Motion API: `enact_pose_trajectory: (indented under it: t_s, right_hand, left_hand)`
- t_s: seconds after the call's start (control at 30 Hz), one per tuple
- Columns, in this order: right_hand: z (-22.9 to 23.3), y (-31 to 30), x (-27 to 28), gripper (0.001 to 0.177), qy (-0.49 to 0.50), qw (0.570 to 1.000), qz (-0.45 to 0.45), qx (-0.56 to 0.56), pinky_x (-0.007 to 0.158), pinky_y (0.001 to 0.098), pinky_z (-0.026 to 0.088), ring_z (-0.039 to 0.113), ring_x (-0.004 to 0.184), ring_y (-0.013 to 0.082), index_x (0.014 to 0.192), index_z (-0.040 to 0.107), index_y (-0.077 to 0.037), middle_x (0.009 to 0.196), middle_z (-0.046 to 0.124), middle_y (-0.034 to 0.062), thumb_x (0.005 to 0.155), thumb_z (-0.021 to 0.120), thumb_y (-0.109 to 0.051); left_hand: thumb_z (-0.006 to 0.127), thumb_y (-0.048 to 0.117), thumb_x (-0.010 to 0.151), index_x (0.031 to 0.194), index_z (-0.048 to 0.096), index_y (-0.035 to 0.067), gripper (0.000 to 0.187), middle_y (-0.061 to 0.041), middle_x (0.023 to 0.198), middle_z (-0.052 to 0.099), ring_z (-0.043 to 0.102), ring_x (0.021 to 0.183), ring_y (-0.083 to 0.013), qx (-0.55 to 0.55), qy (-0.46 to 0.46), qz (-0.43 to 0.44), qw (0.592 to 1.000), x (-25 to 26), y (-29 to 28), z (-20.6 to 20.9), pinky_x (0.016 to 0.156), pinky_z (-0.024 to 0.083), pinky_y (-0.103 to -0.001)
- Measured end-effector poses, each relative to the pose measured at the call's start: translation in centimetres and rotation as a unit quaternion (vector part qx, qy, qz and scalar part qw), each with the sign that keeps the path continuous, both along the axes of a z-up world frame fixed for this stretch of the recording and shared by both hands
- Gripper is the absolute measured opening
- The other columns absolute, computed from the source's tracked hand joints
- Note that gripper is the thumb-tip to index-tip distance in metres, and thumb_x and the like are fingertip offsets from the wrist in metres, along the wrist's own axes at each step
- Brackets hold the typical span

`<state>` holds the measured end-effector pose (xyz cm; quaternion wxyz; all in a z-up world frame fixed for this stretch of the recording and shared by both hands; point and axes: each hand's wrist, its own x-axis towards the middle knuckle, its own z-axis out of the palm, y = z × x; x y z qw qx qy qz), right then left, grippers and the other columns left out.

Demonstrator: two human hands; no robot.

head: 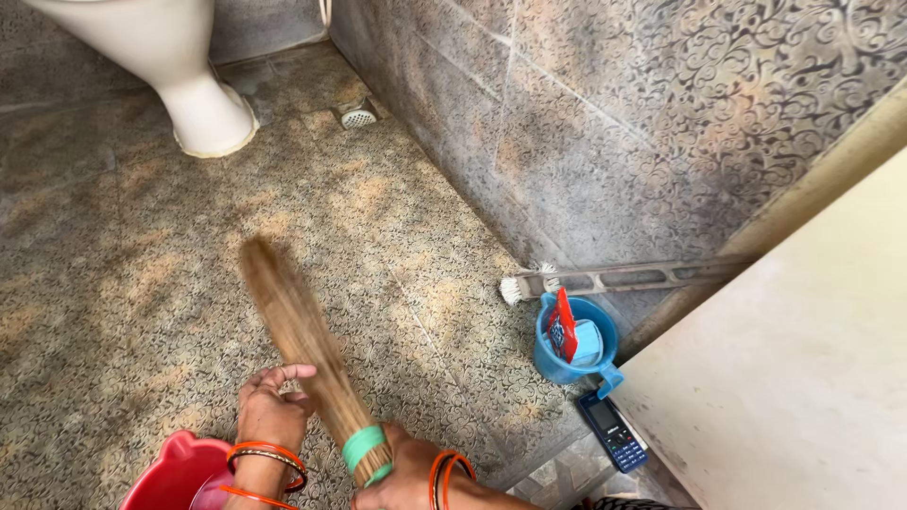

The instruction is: The person sweeps the bathroom floor using a traditional straw broom. They repeatedly dip the broom into a red bucket of water and sweep the tiled floor near the toilet and wall, moving water and debris toward the drain.

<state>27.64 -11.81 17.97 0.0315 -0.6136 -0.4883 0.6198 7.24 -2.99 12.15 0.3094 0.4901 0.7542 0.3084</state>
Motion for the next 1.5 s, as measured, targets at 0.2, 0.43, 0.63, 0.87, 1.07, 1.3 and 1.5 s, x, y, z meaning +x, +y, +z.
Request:
enact_pose_trajectory:
  t_s: [0.2,0.43,0.63,0.87,1.07,1.3,1.5]
  right_hand:
    - [-1.1,0.5,2.2,0.093,0.021,0.994,-0.029,0.103,0.093,0.0323,0.055,0.071,0.103,0.0195,0.145,0.05,-0.015,0.111,0.072,0.0046,0.062,0.088,-0.033]
    - [-2.1,1.2,3.5,0.083,0.024,0.986,-0.124,0.11,0.091,0.0329,0.056,0.072,0.101,0.0205,0.137,0.05,-0.015,0.109,0.073,0.0051,0.066,0.086,-0.037]
    - [-5.8,0.0,2.8,0.088,0.071,0.985,-0.117,0.109,0.093,0.0354,0.055,0.071,0.105,0.024,0.141,0.045,-0.014,0.112,0.071,0.0081,0.064,0.084,-0.034]
    - [-8.6,0.5,3.7,0.104,0.009,0.995,0.038,0.087,0.106,0.0361,0.046,0.061,0.119,0.0247,0.158,0.03,-0.016,0.134,0.062,0.0117,0.074,0.088,-0.04]
    - [-3.1,0.5,5.1,0.081,0.093,0.985,-0.089,0.111,0.091,0.0328,0.057,0.073,0.099,0.019,0.135,0.058,-0.013,0.109,0.075,0.0061,0.061,0.086,-0.032]
    - [-1.8,1.5,5.0,0.084,0.019,0.983,-0.133,0.128,0.089,0.0346,0.056,0.071,0.098,0.0215,0.138,0.051,-0.015,0.108,0.073,0.0067,0.064,0.085,-0.039]
    - [-1.4,-0.4,3.6,0.098,-0.005,0.99,-0.053,0.128,0.097,0.0369,0.054,0.069,0.109,0.028,0.148,0.043,-0.01,0.119,0.07,0.0151,0.064,0.084,-0.04]
  left_hand:
    - [0.055,-0.019,0.074,0.094,0.08,0.016,0.048,-0.007,0.145,0.048,0.075,0.09,-0.0161,0.035,0.004,-0.018,0.999,1.5,1.2,-1.4,0.094,0.055,-0.033]
    - [0.057,-0.018,0.077,0.091,0.077,0.008,0.036,-0.007,0.146,0.047,0.073,0.095,-0.0179,0.038,-0.05,-0.027,0.998,4.0,1.0,0.3,0.089,0.057,-0.033]
    - [0.053,-0.022,0.082,0.094,0.073,-0.001,0.031,-0.006,0.137,0.053,0.075,0.092,-0.0196,0.053,-0.17,-0.007,0.984,4.8,1.1,1.5,0.08,0.061,-0.03]
    - [0.062,-0.017,0.081,0.101,0.073,0.003,0.031,-0.007,0.119,0.068,0.076,0.094,-0.0131,0.068,-0.102,-0.058,0.991,5.5,1.7,0.2,0.085,0.059,-0.025]
    - [0.069,-0.012,0.082,0.106,0.072,0.004,0.029,-0.007,0.11,0.073,0.075,0.089,-0.0117,0.053,-0.135,-0.062,0.988,5.4,1.6,0.3,0.081,0.058,-0.023]
    - [0.07,-0.006,0.086,0.111,0.072,0.004,0.027,-0.012,0.098,0.081,0.072,0.081,-0.0132,0.01,-0.167,-0.06,0.984,3.9,1.4,1.0,0.068,0.055,-0.025]
    - [0.068,-0.009,0.081,0.106,0.076,0.008,0.032,-0.008,0.1,0.08,0.072,0.085,-0.0118,0.002,-0.047,-0.069,0.996,3.5,1.6,0.4,0.073,0.055,-0.029]
